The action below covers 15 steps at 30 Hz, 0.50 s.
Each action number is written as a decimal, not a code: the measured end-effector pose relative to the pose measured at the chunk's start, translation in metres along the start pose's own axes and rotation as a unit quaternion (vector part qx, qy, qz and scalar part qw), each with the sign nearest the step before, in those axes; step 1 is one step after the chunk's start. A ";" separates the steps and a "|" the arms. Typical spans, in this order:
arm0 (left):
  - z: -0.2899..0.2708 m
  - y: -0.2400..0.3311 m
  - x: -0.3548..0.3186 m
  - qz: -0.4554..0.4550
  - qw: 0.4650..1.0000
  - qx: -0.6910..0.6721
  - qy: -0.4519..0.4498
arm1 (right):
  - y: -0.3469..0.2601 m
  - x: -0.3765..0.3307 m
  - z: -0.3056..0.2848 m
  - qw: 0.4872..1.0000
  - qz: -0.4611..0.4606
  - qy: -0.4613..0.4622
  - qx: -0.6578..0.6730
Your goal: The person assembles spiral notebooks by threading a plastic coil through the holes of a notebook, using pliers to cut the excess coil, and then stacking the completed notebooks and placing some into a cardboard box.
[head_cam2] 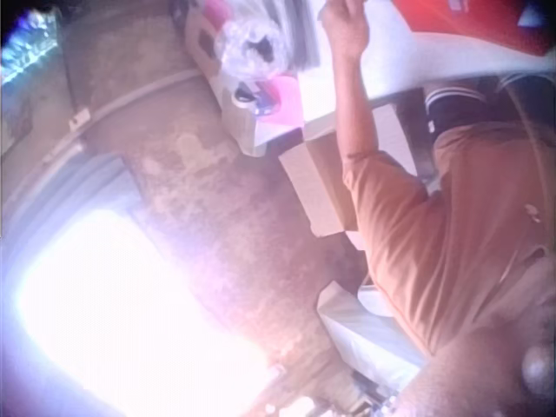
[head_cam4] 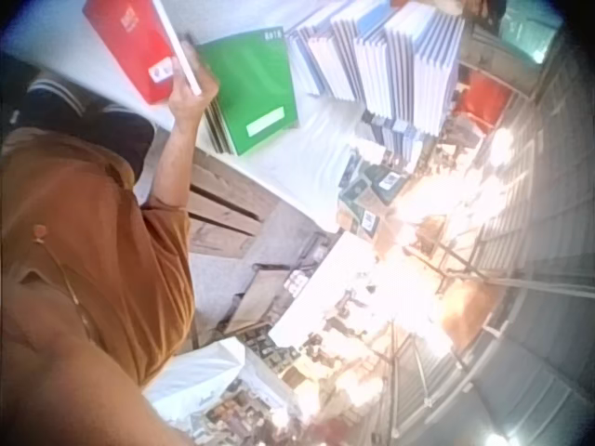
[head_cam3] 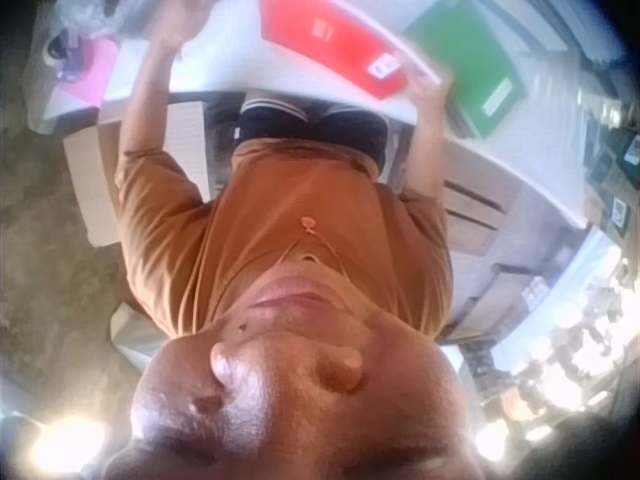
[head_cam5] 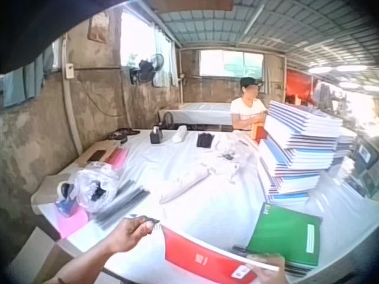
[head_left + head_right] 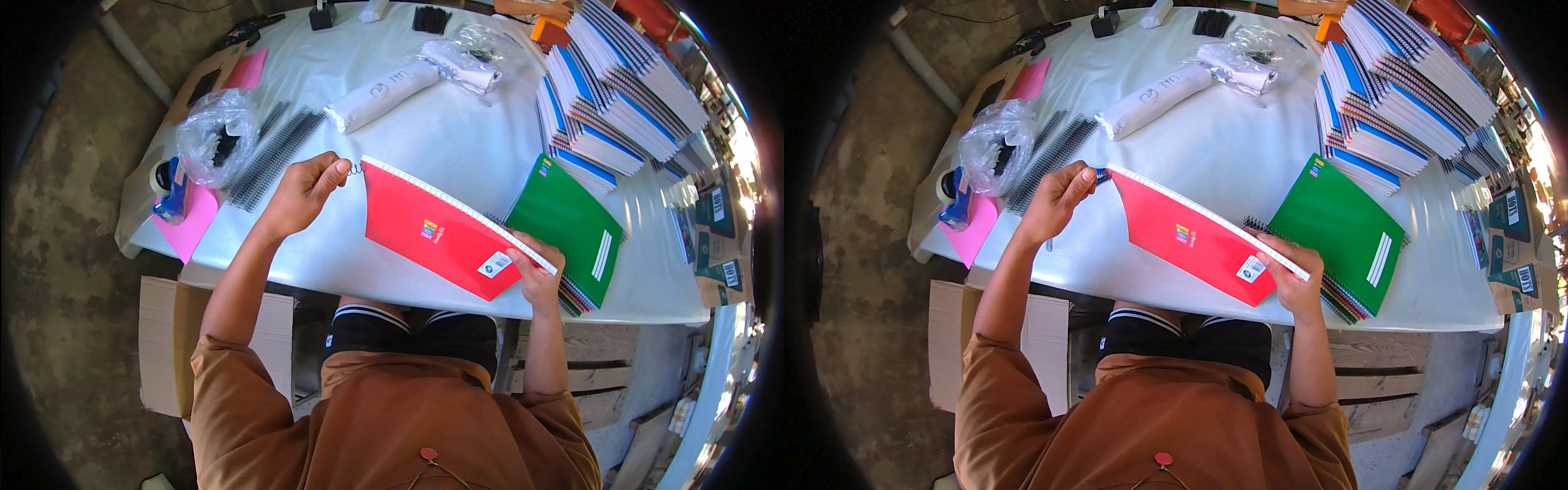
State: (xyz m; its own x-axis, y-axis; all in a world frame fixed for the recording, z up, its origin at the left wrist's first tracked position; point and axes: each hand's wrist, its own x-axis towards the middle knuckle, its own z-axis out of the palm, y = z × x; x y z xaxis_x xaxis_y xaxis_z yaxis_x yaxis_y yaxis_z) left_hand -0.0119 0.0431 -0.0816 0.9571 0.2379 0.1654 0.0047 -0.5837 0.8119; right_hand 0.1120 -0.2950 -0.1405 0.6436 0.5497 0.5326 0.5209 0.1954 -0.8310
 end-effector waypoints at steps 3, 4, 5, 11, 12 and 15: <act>0.005 0.004 0.003 -0.032 0.999 -0.030 0.017 | -0.001 0.002 0.004 0.999 -0.027 -0.007 0.036; 0.005 0.006 0.004 -0.067 0.996 -0.056 0.023 | 0.004 0.000 0.003 0.998 -0.031 -0.021 0.054; 0.003 0.008 0.005 -0.066 0.996 -0.057 0.023 | 0.006 -0.001 0.001 0.998 -0.031 -0.021 0.053; -0.012 0.014 0.007 -0.220 0.926 -0.299 -0.075 | 0.007 -0.005 0.001 0.994 -0.068 -0.035 0.078; -0.013 0.014 0.007 -0.229 0.914 -0.327 -0.079 | 0.005 -0.004 0.001 0.994 -0.068 -0.039 0.081; -0.020 0.016 0.006 -0.218 0.921 -0.309 -0.099 | 0.004 -0.003 -0.002 0.992 -0.072 -0.044 0.090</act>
State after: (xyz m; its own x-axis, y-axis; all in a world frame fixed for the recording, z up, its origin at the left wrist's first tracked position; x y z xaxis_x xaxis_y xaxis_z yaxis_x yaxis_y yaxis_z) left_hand -0.0121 0.0503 -0.0563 0.9380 0.1621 -0.3065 0.2932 0.1008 0.9507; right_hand 0.1129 -0.2974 -0.1451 0.5143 0.5724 0.6387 0.4901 0.4150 -0.7666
